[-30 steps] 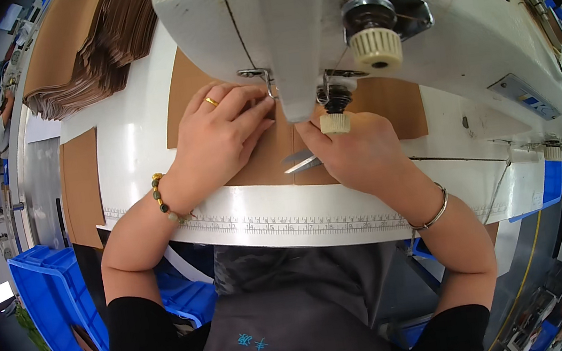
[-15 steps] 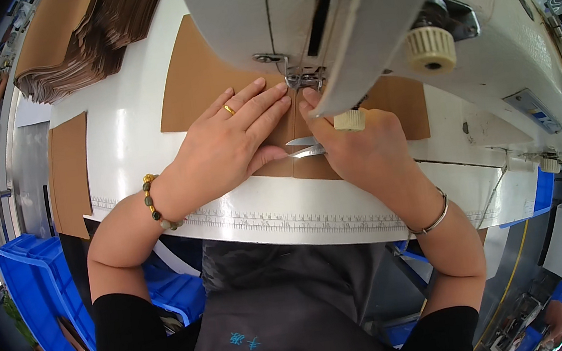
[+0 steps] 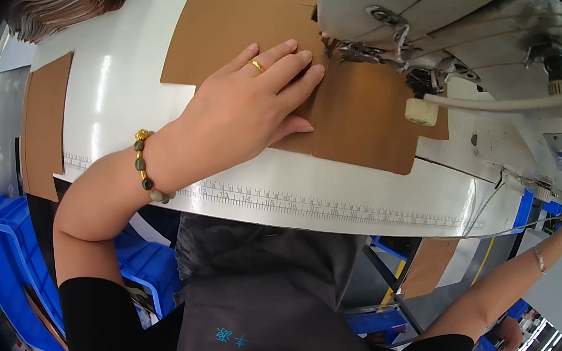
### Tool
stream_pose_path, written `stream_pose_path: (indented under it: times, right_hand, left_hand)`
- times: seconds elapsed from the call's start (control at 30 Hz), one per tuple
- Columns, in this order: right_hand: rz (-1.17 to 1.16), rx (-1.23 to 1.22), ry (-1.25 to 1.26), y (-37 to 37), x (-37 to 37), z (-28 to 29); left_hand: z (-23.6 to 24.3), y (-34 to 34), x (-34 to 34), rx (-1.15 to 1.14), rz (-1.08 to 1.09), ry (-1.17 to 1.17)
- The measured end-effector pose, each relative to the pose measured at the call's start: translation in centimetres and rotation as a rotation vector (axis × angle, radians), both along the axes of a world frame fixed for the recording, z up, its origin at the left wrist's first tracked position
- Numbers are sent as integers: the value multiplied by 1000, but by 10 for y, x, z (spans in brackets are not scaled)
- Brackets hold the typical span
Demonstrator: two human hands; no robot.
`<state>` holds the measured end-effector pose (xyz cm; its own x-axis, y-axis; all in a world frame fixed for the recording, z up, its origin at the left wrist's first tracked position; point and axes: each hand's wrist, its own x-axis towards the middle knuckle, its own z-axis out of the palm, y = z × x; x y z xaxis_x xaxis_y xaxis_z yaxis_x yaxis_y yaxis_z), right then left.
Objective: Sewing pieces of leather together using an industrial sewing machine.
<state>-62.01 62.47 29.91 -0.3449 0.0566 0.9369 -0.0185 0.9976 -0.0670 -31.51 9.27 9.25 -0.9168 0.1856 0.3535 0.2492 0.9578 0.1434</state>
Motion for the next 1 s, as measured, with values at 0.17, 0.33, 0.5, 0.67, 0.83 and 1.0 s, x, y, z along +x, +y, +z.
stream_pose_path:
  times: [0.17,0.33,0.5,0.67,0.83,1.0]
  right_hand:
    - [-132,126,-600,133,-77,-17]
    - [75,44,-407,158,-64,-58]
    - [-25,-343,-427,121,-39,-71]
    - [71,-423,-386,105,-27,-85]
    - [223,-503,-336,92,-21,-90]
    - [290,-654,-273,82,-19,-104]
  left_hand:
    - [-3,2,1,6,19,16]
    - [-4,2,0,-32,31,19]
    - [-4,1,0,-36,15,11]
    - [-5,1,0,-40,12,16]
    - [-5,1,-1,-28,5,10]
    - [-5,1,-1,-24,6,23]
